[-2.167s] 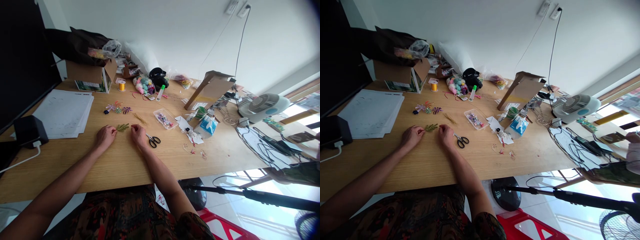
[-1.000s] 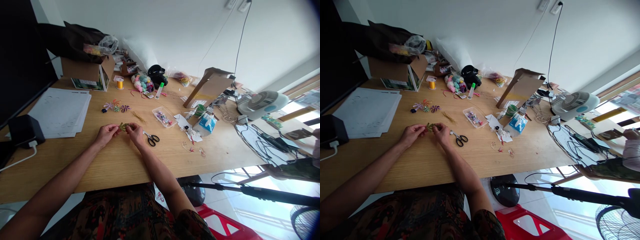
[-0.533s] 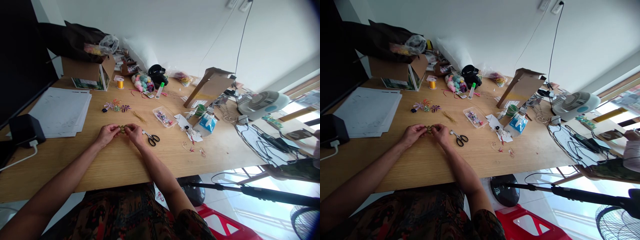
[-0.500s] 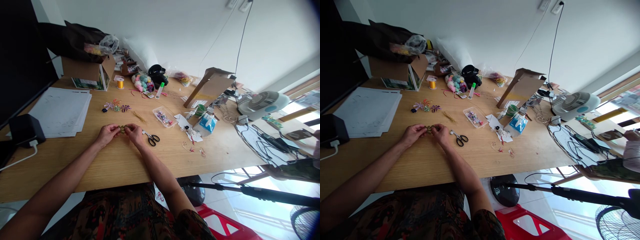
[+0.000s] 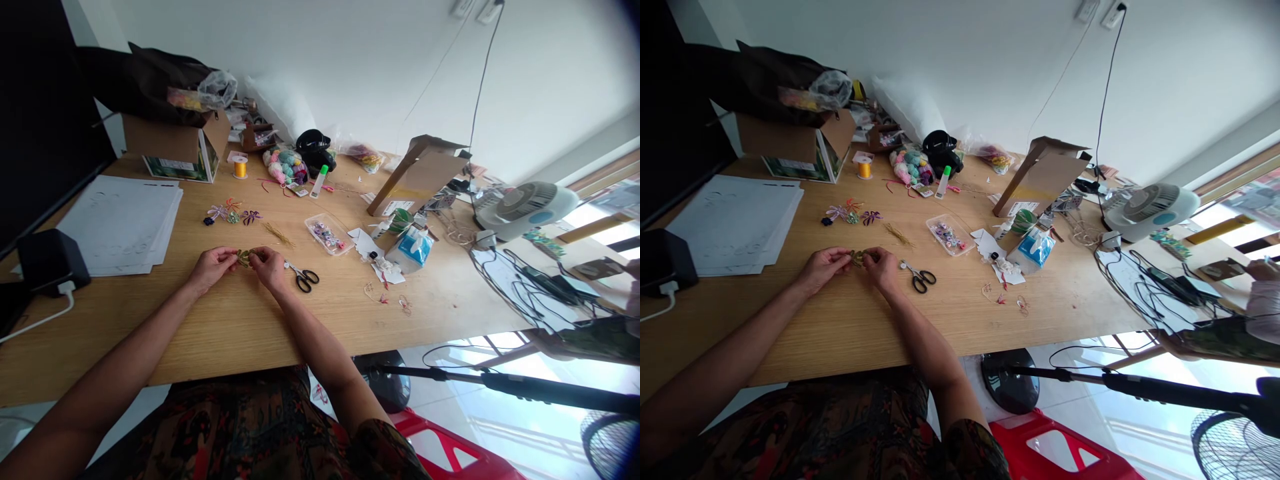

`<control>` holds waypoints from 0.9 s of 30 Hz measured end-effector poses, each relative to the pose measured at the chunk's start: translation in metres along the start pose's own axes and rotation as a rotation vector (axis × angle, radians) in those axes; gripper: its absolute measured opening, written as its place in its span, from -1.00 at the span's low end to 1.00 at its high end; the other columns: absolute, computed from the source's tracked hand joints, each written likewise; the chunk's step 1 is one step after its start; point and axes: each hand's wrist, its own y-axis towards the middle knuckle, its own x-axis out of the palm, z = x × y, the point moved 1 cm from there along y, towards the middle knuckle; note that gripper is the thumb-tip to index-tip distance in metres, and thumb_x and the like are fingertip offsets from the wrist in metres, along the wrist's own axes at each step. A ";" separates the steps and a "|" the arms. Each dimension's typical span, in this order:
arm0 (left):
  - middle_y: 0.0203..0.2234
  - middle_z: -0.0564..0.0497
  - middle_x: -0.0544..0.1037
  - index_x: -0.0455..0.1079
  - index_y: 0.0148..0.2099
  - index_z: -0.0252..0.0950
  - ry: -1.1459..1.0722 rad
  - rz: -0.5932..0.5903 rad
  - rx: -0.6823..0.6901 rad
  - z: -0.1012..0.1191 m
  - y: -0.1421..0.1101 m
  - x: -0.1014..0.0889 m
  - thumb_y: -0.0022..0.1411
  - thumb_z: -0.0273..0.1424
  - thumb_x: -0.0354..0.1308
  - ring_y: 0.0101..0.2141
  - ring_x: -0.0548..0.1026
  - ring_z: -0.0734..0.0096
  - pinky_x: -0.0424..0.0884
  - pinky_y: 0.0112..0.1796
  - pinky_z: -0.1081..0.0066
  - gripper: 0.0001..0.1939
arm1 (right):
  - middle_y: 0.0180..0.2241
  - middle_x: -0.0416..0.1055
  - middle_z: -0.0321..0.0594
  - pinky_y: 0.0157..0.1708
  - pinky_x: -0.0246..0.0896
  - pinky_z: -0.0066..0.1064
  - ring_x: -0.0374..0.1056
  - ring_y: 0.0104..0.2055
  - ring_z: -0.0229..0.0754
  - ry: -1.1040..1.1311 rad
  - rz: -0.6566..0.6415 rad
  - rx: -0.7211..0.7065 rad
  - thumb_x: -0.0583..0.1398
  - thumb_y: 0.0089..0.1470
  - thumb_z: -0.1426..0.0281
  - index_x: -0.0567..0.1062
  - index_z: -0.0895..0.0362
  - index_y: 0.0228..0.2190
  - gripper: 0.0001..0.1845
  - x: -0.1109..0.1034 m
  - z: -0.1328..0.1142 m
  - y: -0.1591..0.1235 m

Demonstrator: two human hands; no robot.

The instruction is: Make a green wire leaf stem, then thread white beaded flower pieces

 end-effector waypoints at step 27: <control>-0.32 -0.11 0.59 0.50 -0.38 -0.24 1.252 0.050 0.435 0.000 0.023 -0.039 0.14 -0.37 0.06 -0.25 0.52 0.20 0.39 -0.18 0.30 -0.81 | -0.32 0.55 -0.17 -0.16 0.34 -0.39 0.46 -0.32 -0.22 -0.356 0.044 -0.024 0.14 0.05 0.51 0.52 0.19 -0.12 -0.67 -0.017 0.000 0.003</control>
